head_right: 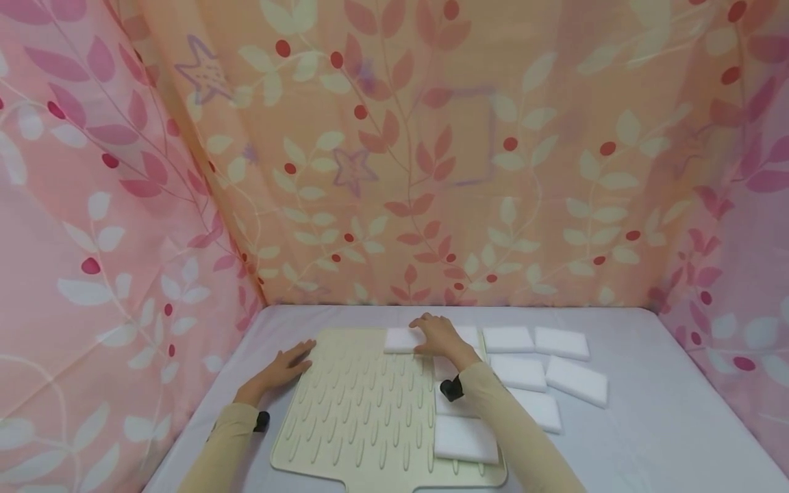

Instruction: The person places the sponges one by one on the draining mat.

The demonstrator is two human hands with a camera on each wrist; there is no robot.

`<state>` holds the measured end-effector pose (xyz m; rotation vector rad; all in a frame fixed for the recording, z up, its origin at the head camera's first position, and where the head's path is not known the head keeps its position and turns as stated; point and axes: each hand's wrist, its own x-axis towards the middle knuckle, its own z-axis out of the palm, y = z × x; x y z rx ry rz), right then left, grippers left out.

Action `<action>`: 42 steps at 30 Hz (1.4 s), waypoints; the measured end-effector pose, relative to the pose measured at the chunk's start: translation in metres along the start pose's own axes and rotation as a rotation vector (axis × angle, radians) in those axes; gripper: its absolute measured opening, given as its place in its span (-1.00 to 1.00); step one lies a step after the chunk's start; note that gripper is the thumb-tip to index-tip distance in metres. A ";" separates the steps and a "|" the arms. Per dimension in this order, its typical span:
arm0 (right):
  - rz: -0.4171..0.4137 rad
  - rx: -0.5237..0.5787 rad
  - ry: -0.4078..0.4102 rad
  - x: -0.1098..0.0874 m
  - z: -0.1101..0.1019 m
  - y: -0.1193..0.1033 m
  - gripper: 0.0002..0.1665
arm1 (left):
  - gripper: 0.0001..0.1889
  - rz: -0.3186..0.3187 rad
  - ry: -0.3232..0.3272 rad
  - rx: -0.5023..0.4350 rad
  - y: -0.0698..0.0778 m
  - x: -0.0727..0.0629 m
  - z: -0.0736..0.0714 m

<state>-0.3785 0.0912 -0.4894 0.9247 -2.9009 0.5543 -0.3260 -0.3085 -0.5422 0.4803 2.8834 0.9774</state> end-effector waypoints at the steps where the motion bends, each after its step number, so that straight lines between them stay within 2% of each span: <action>1: 0.003 -0.007 -0.001 -0.001 -0.001 0.000 -0.38 | -0.39 -0.012 -0.009 0.007 -0.001 0.001 0.000; 4: 0.005 -0.012 -0.001 -0.004 -0.007 -0.001 -0.39 | -0.39 -0.034 -0.026 0.031 -0.003 0.003 -0.001; 9: -0.019 -0.008 0.035 -0.011 -0.018 0.001 -0.41 | -0.39 -0.035 -0.028 0.033 -0.003 0.003 0.000; 21: -0.073 -0.053 0.125 -0.027 -0.031 0.023 -0.45 | -0.40 -0.045 -0.025 0.014 0.001 0.002 0.000; 28: -0.046 -0.048 0.147 -0.039 -0.036 0.038 -0.44 | -0.40 -0.048 -0.027 0.016 0.003 0.001 -0.001; 37: -0.035 -0.041 0.185 -0.057 -0.047 0.061 -0.45 | -0.40 -0.008 -0.021 0.006 0.001 0.000 -0.001; 42: 0.007 -0.043 0.180 -0.070 -0.052 0.074 -0.45 | -0.40 -0.011 -0.017 0.011 0.002 0.001 0.000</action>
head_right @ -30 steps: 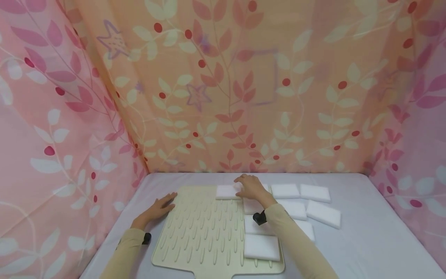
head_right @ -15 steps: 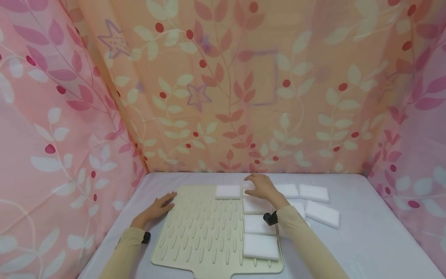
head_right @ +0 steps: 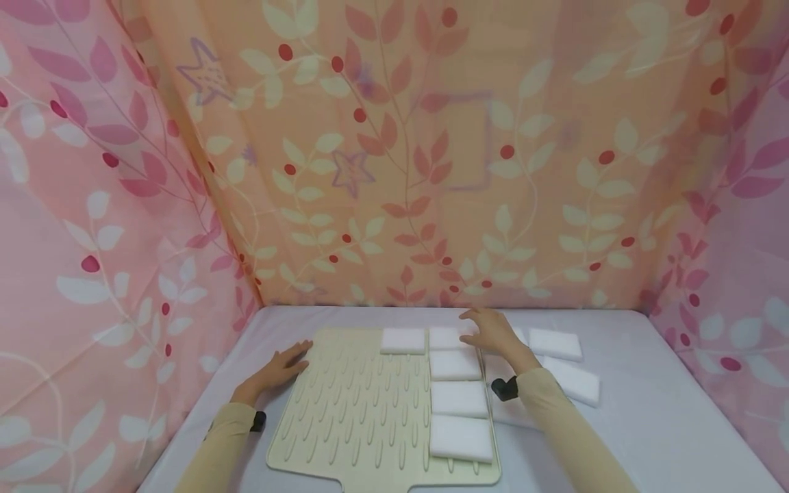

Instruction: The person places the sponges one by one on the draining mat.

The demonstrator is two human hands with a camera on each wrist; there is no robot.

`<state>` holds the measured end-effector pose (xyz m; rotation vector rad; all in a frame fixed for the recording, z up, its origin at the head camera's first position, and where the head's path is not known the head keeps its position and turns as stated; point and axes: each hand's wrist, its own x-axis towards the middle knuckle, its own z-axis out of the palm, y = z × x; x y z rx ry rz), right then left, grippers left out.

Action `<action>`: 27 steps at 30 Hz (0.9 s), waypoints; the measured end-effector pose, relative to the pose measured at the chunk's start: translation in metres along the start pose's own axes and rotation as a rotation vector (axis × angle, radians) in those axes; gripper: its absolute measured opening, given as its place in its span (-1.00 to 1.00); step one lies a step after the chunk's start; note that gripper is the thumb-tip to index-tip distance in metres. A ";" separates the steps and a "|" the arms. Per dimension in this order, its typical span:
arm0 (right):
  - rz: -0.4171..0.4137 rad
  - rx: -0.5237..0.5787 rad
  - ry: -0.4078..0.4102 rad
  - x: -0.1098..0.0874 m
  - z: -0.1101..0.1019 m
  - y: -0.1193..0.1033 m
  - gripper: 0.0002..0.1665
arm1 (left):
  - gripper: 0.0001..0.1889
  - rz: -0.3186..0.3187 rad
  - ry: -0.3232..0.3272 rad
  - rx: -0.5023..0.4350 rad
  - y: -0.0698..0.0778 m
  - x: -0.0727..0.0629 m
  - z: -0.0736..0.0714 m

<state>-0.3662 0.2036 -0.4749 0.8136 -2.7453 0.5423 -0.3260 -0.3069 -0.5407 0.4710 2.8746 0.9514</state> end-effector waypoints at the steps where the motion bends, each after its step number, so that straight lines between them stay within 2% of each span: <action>1: 0.010 -0.001 0.000 -0.003 -0.001 0.003 -0.45 | -0.40 0.001 0.001 0.003 0.000 0.000 0.000; 9: 0.053 -0.028 0.018 -0.023 -0.012 0.023 -0.47 | -0.40 -0.018 0.001 -0.006 0.006 -0.003 0.000; 15: 0.094 -0.038 -0.002 -0.037 -0.017 0.041 -0.46 | -0.40 -0.037 0.001 -0.001 0.008 -0.004 -0.001; 27: 0.141 -0.080 -0.019 -0.058 -0.026 0.075 -0.46 | -0.41 -0.004 0.003 0.003 0.007 -0.003 -0.003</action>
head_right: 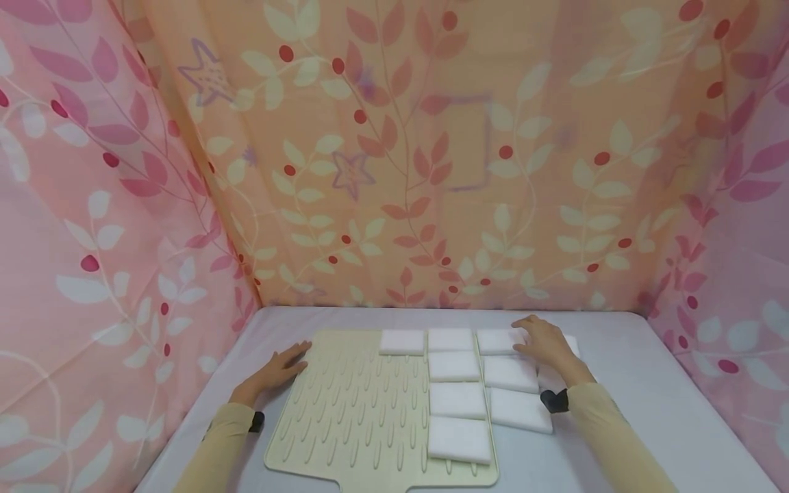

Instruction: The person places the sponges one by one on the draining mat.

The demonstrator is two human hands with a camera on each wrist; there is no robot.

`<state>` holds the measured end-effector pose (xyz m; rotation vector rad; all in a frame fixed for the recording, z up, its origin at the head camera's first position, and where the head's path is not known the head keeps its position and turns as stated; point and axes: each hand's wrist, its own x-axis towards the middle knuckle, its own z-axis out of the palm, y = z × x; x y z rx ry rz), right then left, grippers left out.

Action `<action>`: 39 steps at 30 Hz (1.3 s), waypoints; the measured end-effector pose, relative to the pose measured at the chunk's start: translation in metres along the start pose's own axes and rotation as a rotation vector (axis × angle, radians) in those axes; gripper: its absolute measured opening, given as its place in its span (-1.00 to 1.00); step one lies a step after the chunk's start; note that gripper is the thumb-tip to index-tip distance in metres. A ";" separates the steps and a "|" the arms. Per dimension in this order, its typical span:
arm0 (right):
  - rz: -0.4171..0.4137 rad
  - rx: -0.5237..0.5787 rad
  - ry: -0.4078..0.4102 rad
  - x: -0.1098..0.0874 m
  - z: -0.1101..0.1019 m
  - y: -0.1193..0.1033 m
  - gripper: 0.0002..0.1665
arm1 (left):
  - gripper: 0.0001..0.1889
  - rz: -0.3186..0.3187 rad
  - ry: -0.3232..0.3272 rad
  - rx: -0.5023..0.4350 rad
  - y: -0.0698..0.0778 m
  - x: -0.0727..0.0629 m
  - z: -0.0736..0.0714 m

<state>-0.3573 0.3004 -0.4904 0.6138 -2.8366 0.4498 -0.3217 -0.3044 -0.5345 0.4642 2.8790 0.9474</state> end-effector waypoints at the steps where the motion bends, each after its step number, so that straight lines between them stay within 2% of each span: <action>1: 0.005 -0.005 -0.005 -0.001 -0.001 0.003 -0.45 | -0.41 0.002 0.000 -0.003 0.000 0.000 0.000; 9: 0.049 -0.032 -0.030 -0.014 -0.004 0.023 -0.44 | -0.41 0.012 -0.001 -0.008 -0.002 0.002 -0.001; 18: 0.106 -0.014 -0.060 -0.027 -0.013 0.036 -0.45 | -0.40 0.004 -0.002 -0.002 -0.001 0.000 0.000; 25: 0.103 -0.004 -0.092 -0.035 -0.015 0.047 -0.41 | -0.39 -0.013 -0.008 0.023 -0.003 0.000 0.002; 33: 0.077 0.017 -0.097 -0.044 -0.018 0.059 -0.39 | -0.41 0.015 0.001 -0.001 -0.004 0.001 0.001; 39: 0.095 0.035 -0.114 -0.047 -0.016 0.065 -0.38 | -0.41 0.036 0.008 0.002 -0.008 0.003 0.004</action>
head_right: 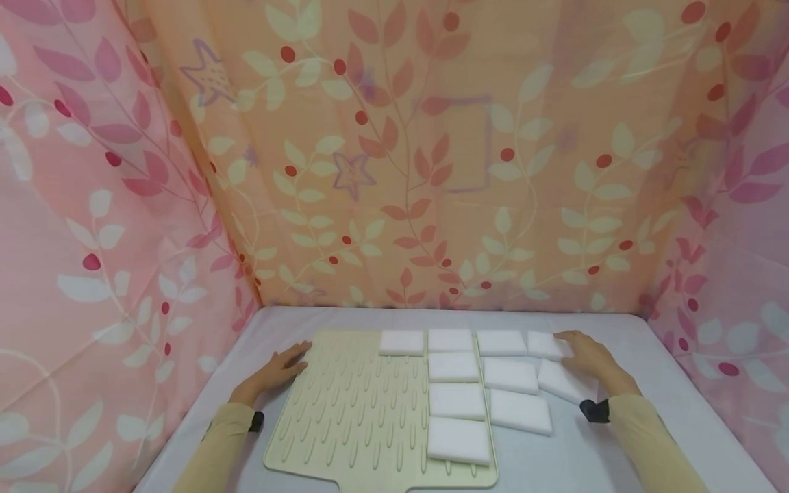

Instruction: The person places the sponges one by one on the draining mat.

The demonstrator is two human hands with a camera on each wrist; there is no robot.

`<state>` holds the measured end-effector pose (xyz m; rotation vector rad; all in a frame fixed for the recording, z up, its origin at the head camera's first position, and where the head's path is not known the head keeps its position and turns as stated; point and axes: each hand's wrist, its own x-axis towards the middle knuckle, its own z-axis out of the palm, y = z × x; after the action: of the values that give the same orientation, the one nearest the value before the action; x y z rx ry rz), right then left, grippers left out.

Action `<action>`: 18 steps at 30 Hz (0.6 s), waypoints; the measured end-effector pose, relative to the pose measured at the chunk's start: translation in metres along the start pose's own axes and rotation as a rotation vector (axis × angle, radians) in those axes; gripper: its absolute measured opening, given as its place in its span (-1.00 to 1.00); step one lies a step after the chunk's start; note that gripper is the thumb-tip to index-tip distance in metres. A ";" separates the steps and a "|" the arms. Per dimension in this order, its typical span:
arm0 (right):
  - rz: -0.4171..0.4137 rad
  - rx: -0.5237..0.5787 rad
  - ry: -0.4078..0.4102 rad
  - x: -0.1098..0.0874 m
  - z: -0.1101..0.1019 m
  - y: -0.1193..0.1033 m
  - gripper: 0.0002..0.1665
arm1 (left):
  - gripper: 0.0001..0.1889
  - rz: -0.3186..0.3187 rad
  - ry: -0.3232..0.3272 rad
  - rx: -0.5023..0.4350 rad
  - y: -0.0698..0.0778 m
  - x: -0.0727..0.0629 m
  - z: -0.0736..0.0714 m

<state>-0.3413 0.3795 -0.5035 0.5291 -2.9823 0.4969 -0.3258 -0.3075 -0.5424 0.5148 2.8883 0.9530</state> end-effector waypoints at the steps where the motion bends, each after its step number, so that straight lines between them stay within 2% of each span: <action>1: 0.008 0.010 -0.003 0.000 0.000 0.000 -0.38 | -0.41 0.002 0.000 0.004 -0.001 0.000 0.000; 11: 0.048 0.010 -0.037 0.000 -0.004 -0.002 -0.36 | -0.41 0.008 -0.003 -0.007 0.000 0.001 0.000; 18: 0.105 0.034 -0.039 0.001 -0.008 -0.003 -0.32 | -0.41 0.010 0.005 0.007 0.000 0.000 -0.001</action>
<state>-0.3411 0.3794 -0.4950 0.3906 -3.0562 0.5522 -0.3255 -0.3083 -0.5412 0.5284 2.8976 0.9469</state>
